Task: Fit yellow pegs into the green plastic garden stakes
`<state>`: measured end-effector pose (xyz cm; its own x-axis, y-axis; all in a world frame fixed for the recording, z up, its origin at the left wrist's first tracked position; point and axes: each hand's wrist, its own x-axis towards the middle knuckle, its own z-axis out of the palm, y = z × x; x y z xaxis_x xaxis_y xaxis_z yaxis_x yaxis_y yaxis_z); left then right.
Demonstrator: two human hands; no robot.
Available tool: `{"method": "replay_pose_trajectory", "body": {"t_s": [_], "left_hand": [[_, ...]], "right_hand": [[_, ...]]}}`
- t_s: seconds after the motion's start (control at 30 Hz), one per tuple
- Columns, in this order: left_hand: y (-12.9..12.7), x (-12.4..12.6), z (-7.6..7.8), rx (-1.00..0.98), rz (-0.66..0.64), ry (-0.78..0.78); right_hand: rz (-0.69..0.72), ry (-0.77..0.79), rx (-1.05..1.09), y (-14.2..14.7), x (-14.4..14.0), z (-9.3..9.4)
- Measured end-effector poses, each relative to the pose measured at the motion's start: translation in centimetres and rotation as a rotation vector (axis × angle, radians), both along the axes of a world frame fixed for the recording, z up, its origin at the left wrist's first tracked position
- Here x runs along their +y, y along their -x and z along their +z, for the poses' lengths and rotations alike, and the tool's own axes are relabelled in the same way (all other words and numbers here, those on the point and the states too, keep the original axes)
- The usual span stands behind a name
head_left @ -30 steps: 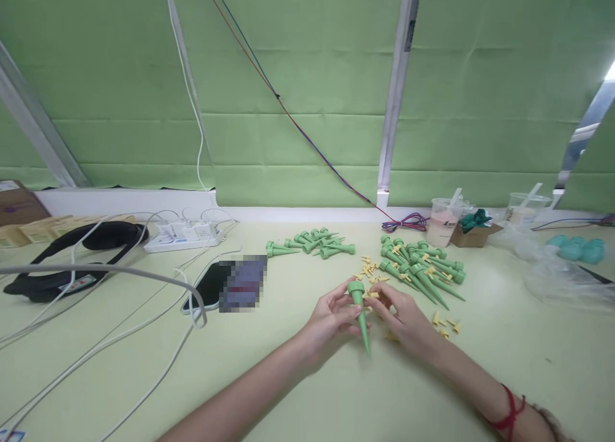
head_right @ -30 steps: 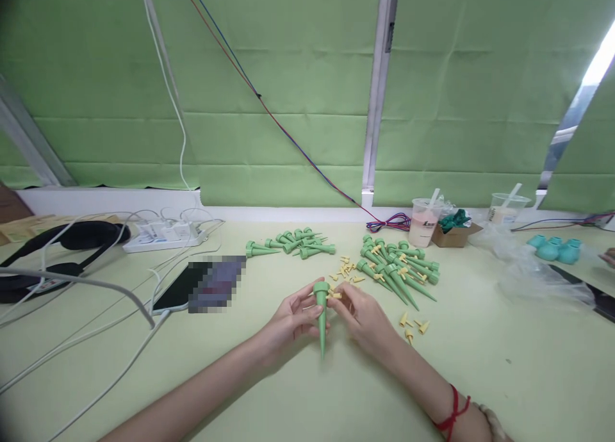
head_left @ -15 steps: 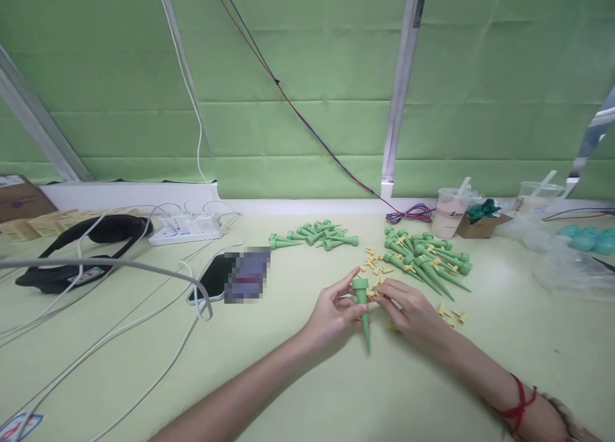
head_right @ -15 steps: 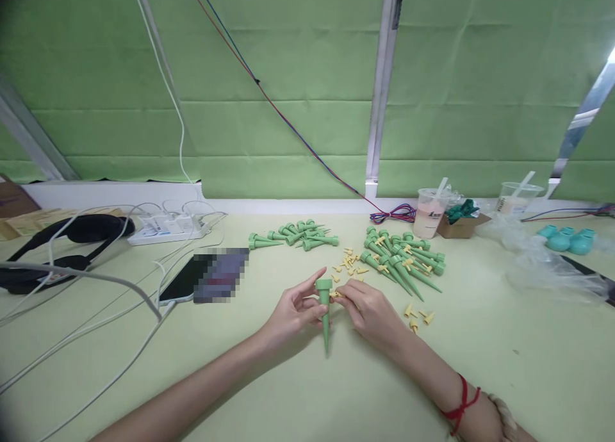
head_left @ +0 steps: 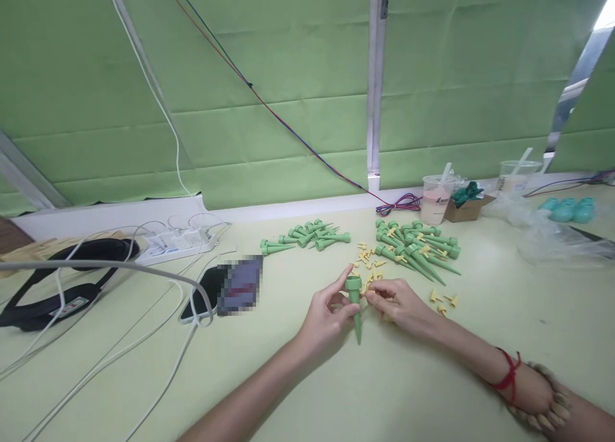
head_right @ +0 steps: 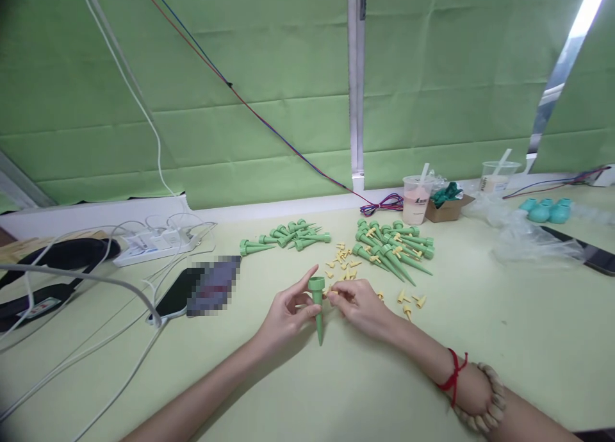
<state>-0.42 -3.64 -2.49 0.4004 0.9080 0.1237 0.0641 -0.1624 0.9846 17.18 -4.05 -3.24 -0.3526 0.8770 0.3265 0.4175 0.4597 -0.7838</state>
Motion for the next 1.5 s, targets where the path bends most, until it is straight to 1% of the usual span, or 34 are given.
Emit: {"method": "replay_pose_trajectory", "body": {"t_s": [0.1, 0.27, 0.33, 0.37, 0.4, 0.43, 0.5, 0.57, 0.6, 0.63, 0.67, 0.8, 0.87, 0.97, 1.13, 1.27, 1.4, 1.47, 1.5], "left_hand": [[0.1, -0.1, 0.1, 0.058, 0.019, -0.062], [0.1, -0.2, -0.1, 0.086, 0.035, -0.149], [0.0, -0.4, -0.2, 0.031, 0.041, -0.112], [-0.2, -0.4, -0.1, -0.022, 0.037, -0.057], [-0.3, -0.5, -0.1, -0.087, 0.028, 0.015], [-0.5, -0.5, -0.1, -0.156, 0.019, 0.09], [-0.8, -0.5, 0.0, -0.257, 0.014, 0.196], [-1.0, -0.4, 0.1, -0.28, 0.033, 0.22], [-1.0, -0.4, 0.2, -0.267, 0.035, 0.222], [-1.0, -0.4, 0.2, -0.252, 0.028, 0.227], [-0.9, -0.3, 0.3, -0.239, 0.016, 0.235], [-0.7, -0.2, 0.5, -0.25, -0.031, 0.314], [-0.6, -0.2, 0.6, -0.258, -0.054, 0.345], [-0.7, -0.5, 0.8, -0.243, -0.081, 0.341], [-1.1, -1.3, 0.8, -0.236, -0.089, 0.384], [-1.2, -1.5, 0.7, -0.215, -0.087, 0.31], [-1.3, -1.5, 0.6, -0.176, -0.053, 0.219], [-1.3, -1.6, 0.6, -0.156, -0.024, 0.179], [-1.3, -1.7, 0.6, -0.145, -0.003, 0.156]], "right_hand": [[0.069, 0.232, 0.13, -0.1, 0.3, 0.0], [0.194, 0.487, 0.347, -0.1, 1.0, -0.4], [0.222, 0.553, 0.395, 0.1, 1.1, -0.6], [0.221, 0.548, 0.396, 0.3, 1.1, -0.6], [0.208, 0.514, 0.377, 0.4, 1.0, -0.6], [0.177, 0.446, 0.333, 0.5, 0.9, -0.5], [0.052, 0.233, 0.185, 0.4, 0.6, -0.2], [-0.111, -0.013, 0.016, 0.1, 0.5, 0.1], [-0.167, -0.107, -0.036, -0.2, 0.5, 0.3], [-0.191, -0.179, -0.068, -0.4, 0.6, 0.3], [-0.179, -0.231, -0.087, -0.7, 0.7, 0.4], [-0.027, -0.459, -0.199, -1.5, 1.0, 0.3], [-0.021, -0.575, -0.269, -1.7, 1.2, 0.4], [-0.034, -0.676, -0.347, -1.8, 1.2, 0.7], [-0.042, -0.742, -0.433, -1.9, 1.1, 1.0], [-0.022, -0.686, -0.369, -1.8, 1.0, 1.0], [-0.02, -0.513, -0.171, -1.2, 0.3, 1.1], [-0.055, -0.371, -0.064, -0.7, -0.1, 1.3], [-0.07, -0.276, -0.009, -0.5, -0.3, 1.4]]}}
